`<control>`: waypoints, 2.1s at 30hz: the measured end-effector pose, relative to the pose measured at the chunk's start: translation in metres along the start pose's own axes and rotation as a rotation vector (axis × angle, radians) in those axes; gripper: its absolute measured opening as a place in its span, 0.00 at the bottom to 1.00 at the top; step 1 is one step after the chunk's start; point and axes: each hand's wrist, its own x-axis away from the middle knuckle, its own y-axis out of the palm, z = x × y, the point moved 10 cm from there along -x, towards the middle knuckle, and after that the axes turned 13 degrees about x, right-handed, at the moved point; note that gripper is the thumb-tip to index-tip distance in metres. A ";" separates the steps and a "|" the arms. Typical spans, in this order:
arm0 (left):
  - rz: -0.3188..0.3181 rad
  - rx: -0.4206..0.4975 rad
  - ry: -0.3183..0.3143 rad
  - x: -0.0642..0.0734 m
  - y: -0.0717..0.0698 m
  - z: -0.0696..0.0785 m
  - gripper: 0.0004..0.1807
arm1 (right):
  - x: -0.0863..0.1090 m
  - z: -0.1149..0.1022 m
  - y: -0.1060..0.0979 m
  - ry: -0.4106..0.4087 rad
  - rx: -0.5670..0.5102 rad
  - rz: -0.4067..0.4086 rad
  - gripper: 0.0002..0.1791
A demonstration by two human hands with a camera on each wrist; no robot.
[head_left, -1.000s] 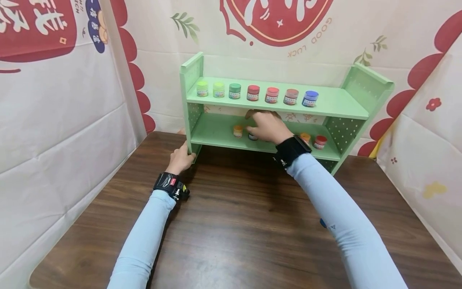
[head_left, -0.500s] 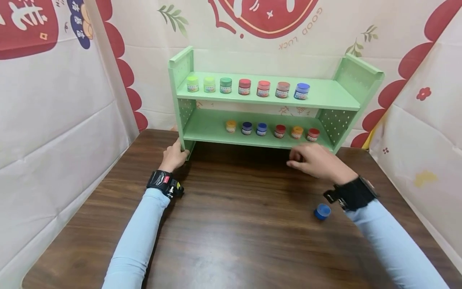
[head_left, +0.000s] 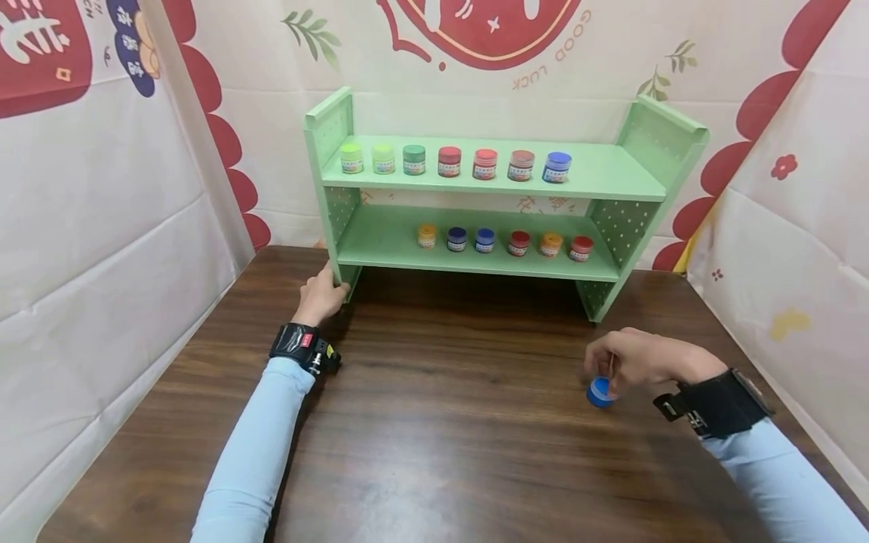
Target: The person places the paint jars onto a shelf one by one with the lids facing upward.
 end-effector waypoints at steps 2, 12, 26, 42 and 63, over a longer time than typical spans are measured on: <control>-0.001 -0.001 -0.003 0.000 -0.001 -0.001 0.25 | -0.005 0.001 0.003 0.013 0.008 0.006 0.17; 0.020 0.003 0.001 0.000 -0.005 -0.001 0.24 | -0.051 -0.006 -0.016 -0.006 0.062 0.166 0.05; 0.014 0.006 -0.009 -0.001 0.000 0.000 0.25 | -0.100 0.002 -0.026 0.188 0.049 0.263 0.23; 0.010 0.019 0.007 0.002 -0.006 0.002 0.24 | -0.099 -0.021 -0.030 0.035 0.050 0.272 0.17; -0.003 0.013 -0.003 0.001 -0.001 -0.001 0.24 | -0.101 -0.006 -0.031 0.069 0.032 0.309 0.19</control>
